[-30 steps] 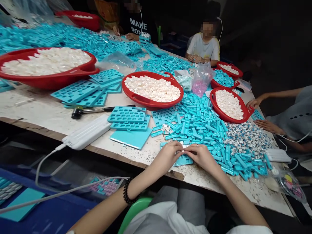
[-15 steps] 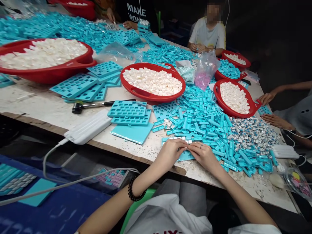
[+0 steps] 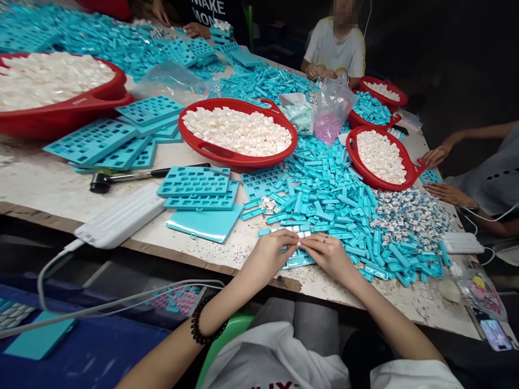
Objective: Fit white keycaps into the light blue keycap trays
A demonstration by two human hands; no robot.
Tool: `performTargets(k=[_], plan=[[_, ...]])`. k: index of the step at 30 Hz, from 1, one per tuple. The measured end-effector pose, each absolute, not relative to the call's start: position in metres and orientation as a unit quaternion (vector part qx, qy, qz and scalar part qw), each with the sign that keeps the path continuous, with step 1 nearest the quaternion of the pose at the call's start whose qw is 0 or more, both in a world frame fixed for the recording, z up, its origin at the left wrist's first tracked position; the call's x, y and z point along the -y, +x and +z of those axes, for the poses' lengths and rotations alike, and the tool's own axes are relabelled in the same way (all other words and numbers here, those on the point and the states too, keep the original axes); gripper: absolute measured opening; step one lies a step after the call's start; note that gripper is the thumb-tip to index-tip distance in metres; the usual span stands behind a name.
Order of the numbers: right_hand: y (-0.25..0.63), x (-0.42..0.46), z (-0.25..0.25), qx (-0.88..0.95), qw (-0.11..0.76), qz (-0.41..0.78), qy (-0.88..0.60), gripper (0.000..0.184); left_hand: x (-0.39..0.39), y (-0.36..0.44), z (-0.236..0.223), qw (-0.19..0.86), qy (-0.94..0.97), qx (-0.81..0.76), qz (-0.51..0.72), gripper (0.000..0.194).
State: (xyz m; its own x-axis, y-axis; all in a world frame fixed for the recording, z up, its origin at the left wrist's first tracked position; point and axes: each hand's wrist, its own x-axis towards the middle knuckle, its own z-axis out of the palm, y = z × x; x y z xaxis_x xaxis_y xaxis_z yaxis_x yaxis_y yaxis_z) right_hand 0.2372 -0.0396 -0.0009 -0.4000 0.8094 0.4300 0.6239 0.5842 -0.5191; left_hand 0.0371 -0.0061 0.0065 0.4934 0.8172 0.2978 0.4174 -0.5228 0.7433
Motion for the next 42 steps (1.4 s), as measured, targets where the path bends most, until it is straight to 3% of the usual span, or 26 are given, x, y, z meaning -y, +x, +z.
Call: performTargets(k=[16,31,42], plan=[[0.224,0.051,-0.005,0.852,0.320,-0.026,-0.415,0.026,0.012,0.035,0.006,0.255,0.835,-0.368,0.319,0.014],[0.226,0.051,-0.014,0.821,0.369,0.018,-0.434,0.021,0.013,0.030,-0.003,0.236,0.822,-0.372,0.361,0.027],[0.225,0.042,-0.022,0.855,0.214,0.019,-0.473,0.018,0.004,0.028,-0.014,0.188,0.838,-0.362,0.363,0.032]])
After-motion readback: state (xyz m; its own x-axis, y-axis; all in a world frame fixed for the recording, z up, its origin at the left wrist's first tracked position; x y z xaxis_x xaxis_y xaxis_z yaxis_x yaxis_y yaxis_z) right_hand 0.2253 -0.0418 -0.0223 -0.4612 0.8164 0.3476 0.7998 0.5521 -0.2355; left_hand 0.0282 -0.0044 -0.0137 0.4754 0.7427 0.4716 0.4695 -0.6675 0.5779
